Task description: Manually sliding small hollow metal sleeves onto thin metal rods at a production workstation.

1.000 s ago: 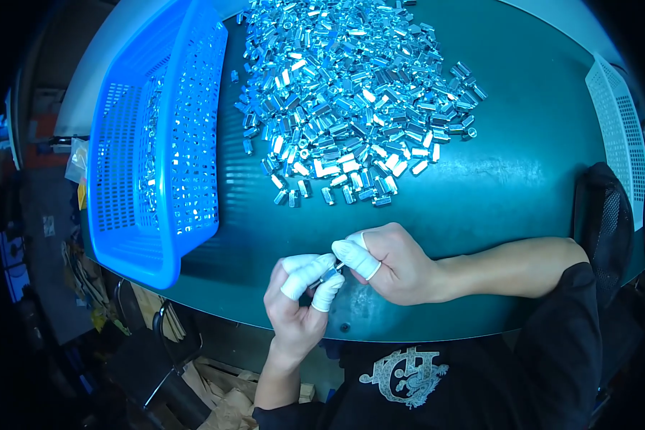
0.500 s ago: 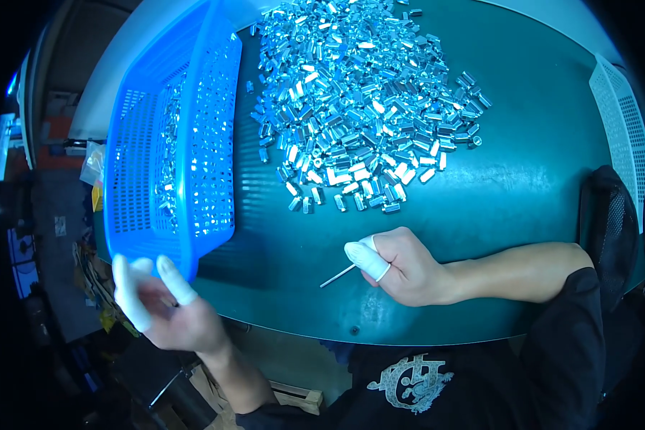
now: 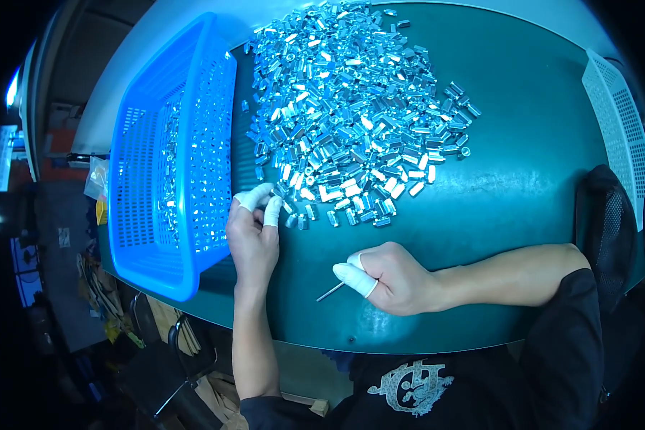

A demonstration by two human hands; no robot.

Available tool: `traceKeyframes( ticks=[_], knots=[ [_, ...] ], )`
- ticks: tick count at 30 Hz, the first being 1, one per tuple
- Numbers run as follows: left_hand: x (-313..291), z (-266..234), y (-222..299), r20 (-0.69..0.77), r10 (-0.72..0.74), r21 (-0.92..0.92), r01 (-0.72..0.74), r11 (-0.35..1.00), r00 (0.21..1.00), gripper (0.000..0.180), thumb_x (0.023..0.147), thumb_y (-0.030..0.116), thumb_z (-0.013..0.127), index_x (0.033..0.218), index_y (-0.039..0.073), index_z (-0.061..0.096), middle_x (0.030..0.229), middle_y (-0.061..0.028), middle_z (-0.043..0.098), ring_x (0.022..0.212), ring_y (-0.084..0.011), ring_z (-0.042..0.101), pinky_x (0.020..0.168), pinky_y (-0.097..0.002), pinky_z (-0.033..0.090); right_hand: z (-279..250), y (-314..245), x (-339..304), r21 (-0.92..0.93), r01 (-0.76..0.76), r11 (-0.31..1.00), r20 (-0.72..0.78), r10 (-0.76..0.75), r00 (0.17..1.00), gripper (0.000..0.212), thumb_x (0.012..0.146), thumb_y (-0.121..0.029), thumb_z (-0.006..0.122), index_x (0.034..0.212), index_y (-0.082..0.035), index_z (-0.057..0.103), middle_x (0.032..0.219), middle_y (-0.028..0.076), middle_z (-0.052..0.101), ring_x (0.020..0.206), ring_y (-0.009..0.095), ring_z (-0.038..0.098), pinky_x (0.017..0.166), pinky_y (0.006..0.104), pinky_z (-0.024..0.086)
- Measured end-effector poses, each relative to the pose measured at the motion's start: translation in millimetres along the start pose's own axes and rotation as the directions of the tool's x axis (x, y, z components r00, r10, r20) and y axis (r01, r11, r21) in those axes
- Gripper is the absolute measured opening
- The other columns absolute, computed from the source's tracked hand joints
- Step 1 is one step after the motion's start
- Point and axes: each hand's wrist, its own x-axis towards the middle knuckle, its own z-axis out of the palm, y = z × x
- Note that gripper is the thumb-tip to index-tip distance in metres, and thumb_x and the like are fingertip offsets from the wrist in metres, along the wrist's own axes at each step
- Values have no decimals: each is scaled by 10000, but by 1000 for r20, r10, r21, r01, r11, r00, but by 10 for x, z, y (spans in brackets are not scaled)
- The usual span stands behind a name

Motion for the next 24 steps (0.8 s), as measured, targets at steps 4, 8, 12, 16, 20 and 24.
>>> traceKeyframes(
  ticks=[4,8,12,16,20,24],
  knots=[
    [-287,-114,-28,-25,-171,-341,153,928,985,162,825,-3,677,966,30,603,920,-36,605,731,-77,558,634,-204,460,-62,-22,-15,84,-65,994,-50,70,996,412,984,-169,462,604,-9,453,544,86,460,457,222,433,467,340,348],
    [-834,-301,220,16,-270,-645,217,733,963,259,869,-17,605,1127,-4,581,1019,-96,627,850,-145,615,693,-273,525,-61,-66,47,76,-50,996,-113,58,992,440,998,-191,435,593,-22,468,544,56,480,467,166,449,468,315,359],
    [-1073,-165,316,159,-285,-745,305,594,945,261,884,-1,571,1143,-34,582,983,-153,649,841,-193,639,723,-310,526,-84,-53,58,151,-155,976,-106,172,979,449,1004,-208,421,598,-26,479,550,48,488,476,142,449,464,304,350],
    [-1127,-120,369,189,-264,-745,313,589,946,248,857,-43,604,1105,-40,602,979,-133,649,844,-190,651,742,-302,540,-47,-52,65,50,-122,991,-65,125,990,445,1003,-198,421,596,-27,482,551,56,486,473,152,445,466,304,351],
    [-1105,-64,397,218,-233,-729,317,607,948,233,833,-81,629,1063,-45,615,985,-124,642,858,-184,657,758,-286,548,-44,-51,76,21,-125,992,-65,126,990,433,999,-179,418,600,-27,484,554,65,487,466,167,441,465,309,351],
    [-1103,18,362,264,-229,-766,348,541,937,219,832,-77,632,1048,-44,615,986,-125,636,842,-197,659,758,-295,551,-68,-67,54,43,-140,989,-80,143,986,426,998,-174,417,605,-26,490,553,67,492,463,170,447,463,315,354]
  ],
)
